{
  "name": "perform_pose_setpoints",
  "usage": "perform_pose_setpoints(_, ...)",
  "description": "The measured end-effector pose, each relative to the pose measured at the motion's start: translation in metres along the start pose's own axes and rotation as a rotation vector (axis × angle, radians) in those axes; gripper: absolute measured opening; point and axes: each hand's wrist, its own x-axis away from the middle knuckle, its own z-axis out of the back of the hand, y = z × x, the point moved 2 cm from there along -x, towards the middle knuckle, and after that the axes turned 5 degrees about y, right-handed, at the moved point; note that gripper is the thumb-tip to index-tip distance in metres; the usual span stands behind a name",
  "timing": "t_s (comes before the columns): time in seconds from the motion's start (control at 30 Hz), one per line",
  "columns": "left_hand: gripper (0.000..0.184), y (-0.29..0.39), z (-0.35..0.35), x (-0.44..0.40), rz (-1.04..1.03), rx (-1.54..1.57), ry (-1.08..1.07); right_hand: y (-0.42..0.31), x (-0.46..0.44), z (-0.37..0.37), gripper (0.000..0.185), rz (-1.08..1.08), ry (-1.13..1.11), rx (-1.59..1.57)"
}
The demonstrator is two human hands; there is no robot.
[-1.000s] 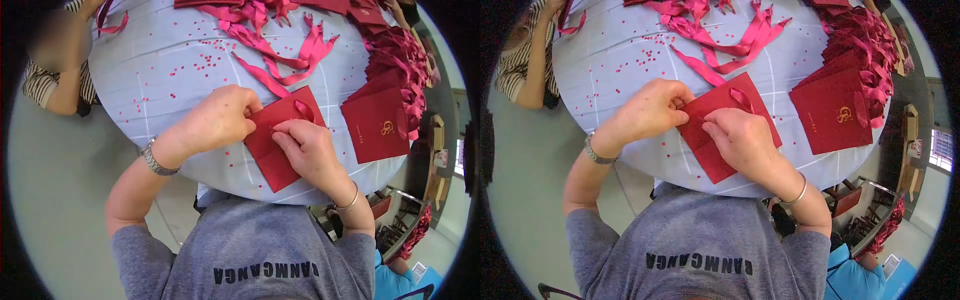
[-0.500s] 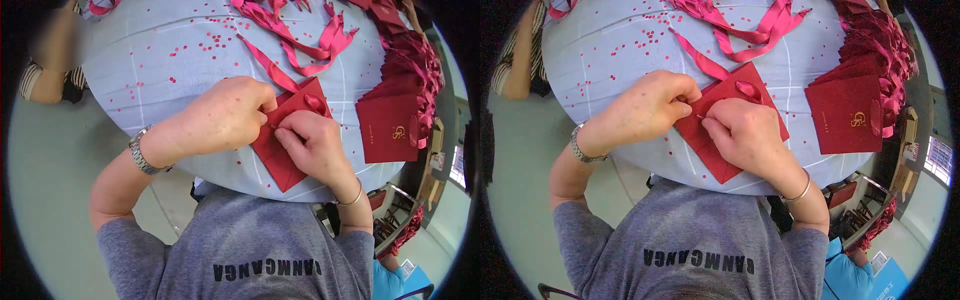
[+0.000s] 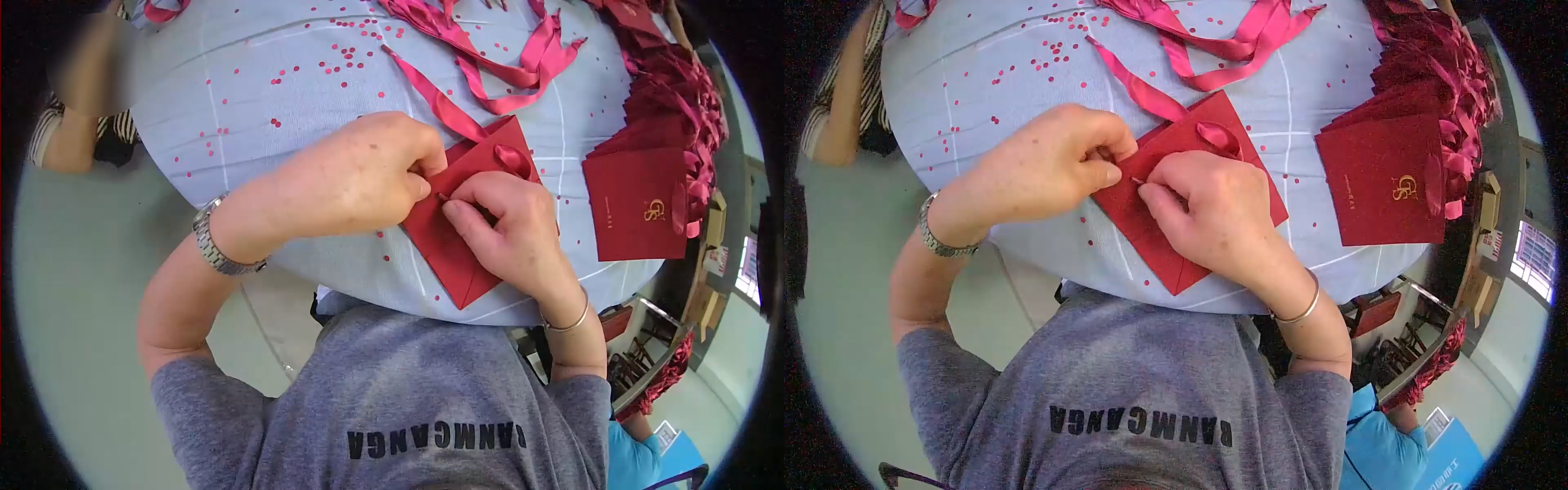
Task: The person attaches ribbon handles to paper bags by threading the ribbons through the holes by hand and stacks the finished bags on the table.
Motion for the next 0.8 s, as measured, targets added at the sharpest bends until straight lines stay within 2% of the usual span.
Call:
perform_pose_setpoints(0.07, 0.016, 0.001, 0.001, 0.000, 0.074, 0.033, -0.020, -0.002, -0.003, 0.001, 0.010, -0.014, 0.000, 0.008)
perform_pose_setpoints(0.13, 0.017, 0.001, 0.000, -0.001, 0.100, 0.038, -0.021, -0.005, -0.006, 0.002, 0.013, -0.147, -0.106, 0.011)
perform_pose_setpoints(0.27, 0.015, 0.006, -0.005, 0.002, 0.098, 0.047, 0.024, -0.005, -0.012, 0.000, 0.015, -0.188, -0.120, -0.019)
perform_pose_setpoints(0.37, 0.013, 0.011, -0.007, 0.005, 0.027, -0.057, 0.098, -0.006, -0.014, 0.000, 0.015, -0.208, -0.158, 0.020)
perform_pose_setpoints(0.47, 0.013, 0.013, -0.006, 0.007, 0.006, -0.070, 0.146, -0.002, -0.012, 0.003, 0.014, -0.167, -0.166, -0.008)
perform_pose_setpoints(0.53, 0.014, 0.013, -0.003, 0.009, 0.106, -0.162, 0.052, 0.001, -0.006, 0.003, 0.011, 0.035, -0.174, -0.023)
perform_pose_setpoints(0.57, 0.014, 0.010, -0.002, 0.009, 0.110, -0.166, 0.053, 0.004, -0.004, 0.003, 0.011, 0.039, -0.174, -0.028)
perform_pose_setpoints(0.63, 0.015, 0.006, -0.002, 0.009, 0.055, -0.165, 0.056, 0.004, 0.002, 0.004, 0.008, 0.210, -0.119, -0.081)
perform_pose_setpoints(0.77, 0.018, 0.008, -0.003, 0.008, 0.063, -0.199, 0.035, 0.005, 0.006, 0.002, 0.008, 0.200, -0.098, -0.075)
perform_pose_setpoints(0.8, 0.018, 0.009, -0.002, 0.008, 0.137, -0.124, -0.008, 0.005, 0.006, 0.002, 0.009, 0.174, -0.086, -0.082)
